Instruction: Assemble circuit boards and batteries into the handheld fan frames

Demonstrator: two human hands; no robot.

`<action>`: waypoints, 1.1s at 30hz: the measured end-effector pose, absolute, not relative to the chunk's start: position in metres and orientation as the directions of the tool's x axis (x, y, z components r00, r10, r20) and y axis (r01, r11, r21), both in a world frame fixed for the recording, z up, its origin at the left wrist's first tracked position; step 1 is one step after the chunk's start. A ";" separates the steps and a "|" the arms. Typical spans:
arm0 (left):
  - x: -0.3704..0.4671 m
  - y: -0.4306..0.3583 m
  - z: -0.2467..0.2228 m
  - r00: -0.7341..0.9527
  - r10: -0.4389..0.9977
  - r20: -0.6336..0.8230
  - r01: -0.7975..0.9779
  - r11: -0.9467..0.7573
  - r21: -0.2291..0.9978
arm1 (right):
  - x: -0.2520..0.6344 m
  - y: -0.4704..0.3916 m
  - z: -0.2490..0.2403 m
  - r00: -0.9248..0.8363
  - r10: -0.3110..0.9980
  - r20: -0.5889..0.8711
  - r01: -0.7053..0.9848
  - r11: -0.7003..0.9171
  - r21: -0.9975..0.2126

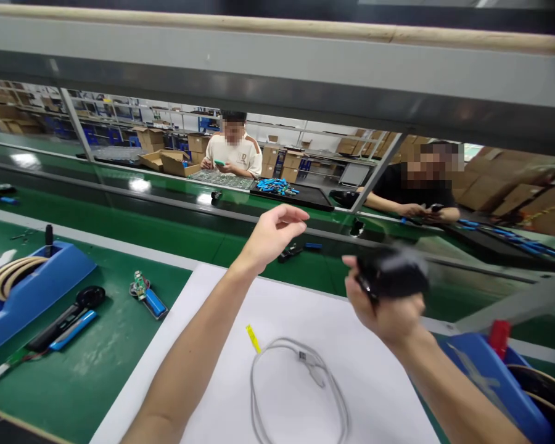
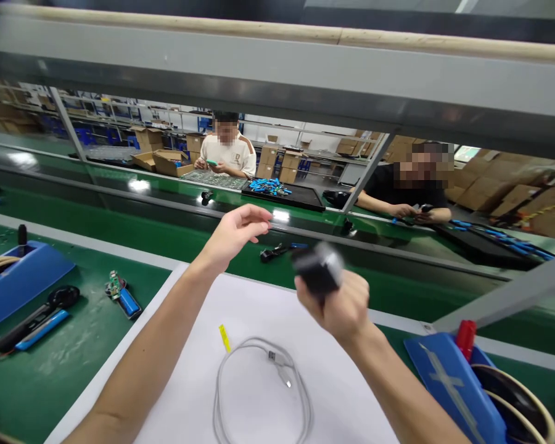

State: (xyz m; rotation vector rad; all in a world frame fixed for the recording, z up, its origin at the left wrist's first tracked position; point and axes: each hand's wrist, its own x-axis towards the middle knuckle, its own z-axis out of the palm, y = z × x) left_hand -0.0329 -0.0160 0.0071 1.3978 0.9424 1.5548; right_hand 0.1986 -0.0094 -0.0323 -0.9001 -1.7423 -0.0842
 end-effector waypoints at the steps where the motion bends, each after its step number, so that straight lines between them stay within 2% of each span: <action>1: -0.031 -0.015 0.005 0.014 0.914 0.405 -0.076 -0.403 0.912 | 0.187 -0.002 -0.033 -0.058 0.519 0.853 0.604 0.698 -0.384; 3: -0.026 -0.014 0.001 0.112 0.886 0.450 -0.062 -0.445 0.893 | 0.164 0.009 -0.033 0.056 0.532 0.845 0.599 0.659 -0.455; 5: -0.020 -0.013 -0.002 0.146 0.866 0.478 -0.068 -0.474 0.878 | 0.145 0.015 -0.033 0.028 0.564 0.825 0.626 0.634 -0.454; 8: -0.010 -0.012 -0.008 0.073 0.866 0.495 -0.047 -0.492 0.869 | 0.129 0.015 -0.036 -0.106 0.617 0.780 0.662 0.629 -0.408; 12: 0.003 -0.010 -0.017 -0.049 0.852 0.522 0.026 -0.521 0.853 | 0.125 0.009 -0.042 -0.132 0.677 0.724 0.696 0.584 -0.418; 15: 0.009 -0.009 -0.022 -0.092 0.859 0.504 -0.001 -0.506 0.863 | 0.127 0.007 -0.042 -0.168 0.712 0.682 0.716 0.563 -0.412; 20: 0.005 -0.006 -0.024 -0.151 0.826 0.543 0.073 -0.538 0.840 | 0.136 0.010 -0.043 -0.299 0.705 0.643 0.638 0.648 -0.414; 24: -0.004 -0.002 -0.028 -0.225 0.700 0.678 0.241 -0.635 0.734 | 0.146 0.017 -0.050 -0.327 0.572 0.752 0.525 0.772 -0.359; 28: -0.009 -0.001 -0.033 -0.185 0.575 0.797 0.374 -0.709 0.598 | 0.153 0.024 -0.051 -0.277 0.264 0.924 0.456 0.883 -0.116; 30: -0.009 -0.003 -0.032 -0.135 0.468 0.874 0.432 -0.766 0.477 | 0.157 0.026 -0.048 -0.265 0.124 0.956 0.457 0.889 0.011; 33: -0.006 -0.008 -0.027 -0.009 0.209 0.978 0.532 -0.827 0.182 | 0.161 0.027 -0.045 -0.239 0.017 0.971 0.484 0.869 0.104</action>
